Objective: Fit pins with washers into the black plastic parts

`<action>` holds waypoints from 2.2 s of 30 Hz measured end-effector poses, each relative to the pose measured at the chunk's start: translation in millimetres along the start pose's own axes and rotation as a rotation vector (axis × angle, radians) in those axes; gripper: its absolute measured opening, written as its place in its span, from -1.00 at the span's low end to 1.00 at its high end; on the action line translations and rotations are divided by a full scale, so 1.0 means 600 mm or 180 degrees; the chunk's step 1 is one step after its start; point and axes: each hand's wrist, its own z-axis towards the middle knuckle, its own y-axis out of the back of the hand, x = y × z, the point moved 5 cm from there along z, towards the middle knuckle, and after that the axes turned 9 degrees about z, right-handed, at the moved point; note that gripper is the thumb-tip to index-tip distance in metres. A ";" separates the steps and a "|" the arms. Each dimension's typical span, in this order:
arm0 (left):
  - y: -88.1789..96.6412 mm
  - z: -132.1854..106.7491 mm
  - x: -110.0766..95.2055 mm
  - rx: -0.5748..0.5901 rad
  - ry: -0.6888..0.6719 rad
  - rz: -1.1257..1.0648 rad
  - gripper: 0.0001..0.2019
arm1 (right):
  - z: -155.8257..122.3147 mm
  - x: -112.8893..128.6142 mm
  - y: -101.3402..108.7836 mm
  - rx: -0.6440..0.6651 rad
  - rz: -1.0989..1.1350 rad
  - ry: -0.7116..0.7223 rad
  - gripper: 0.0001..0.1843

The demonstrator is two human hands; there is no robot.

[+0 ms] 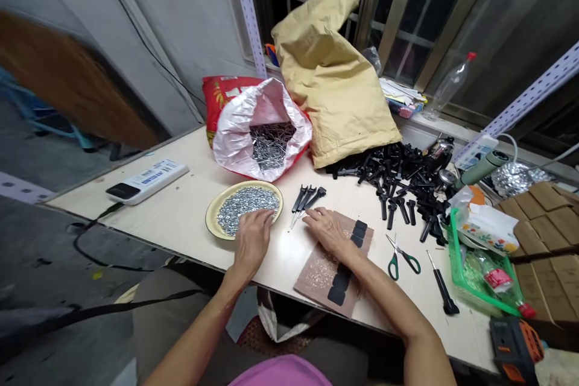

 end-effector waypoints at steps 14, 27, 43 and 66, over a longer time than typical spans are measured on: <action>-0.003 0.066 0.041 0.1318 0.0422 0.1219 -0.76 | 0.089 -0.071 -0.062 0.0327 -0.1254 0.0983 -0.78; 0.008 0.068 0.057 0.0540 0.1989 -0.2944 -0.69 | 0.084 0.014 0.038 -0.1231 0.1408 0.0046 -0.78; 0.047 0.036 -0.045 0.0634 0.1753 -0.3872 -0.65 | 0.013 0.093 0.064 -0.1345 0.1594 0.0084 -0.70; -0.001 0.000 -0.098 0.1534 0.1588 -0.3476 -0.55 | -0.087 0.071 0.044 -0.1329 0.0225 -0.0779 -0.81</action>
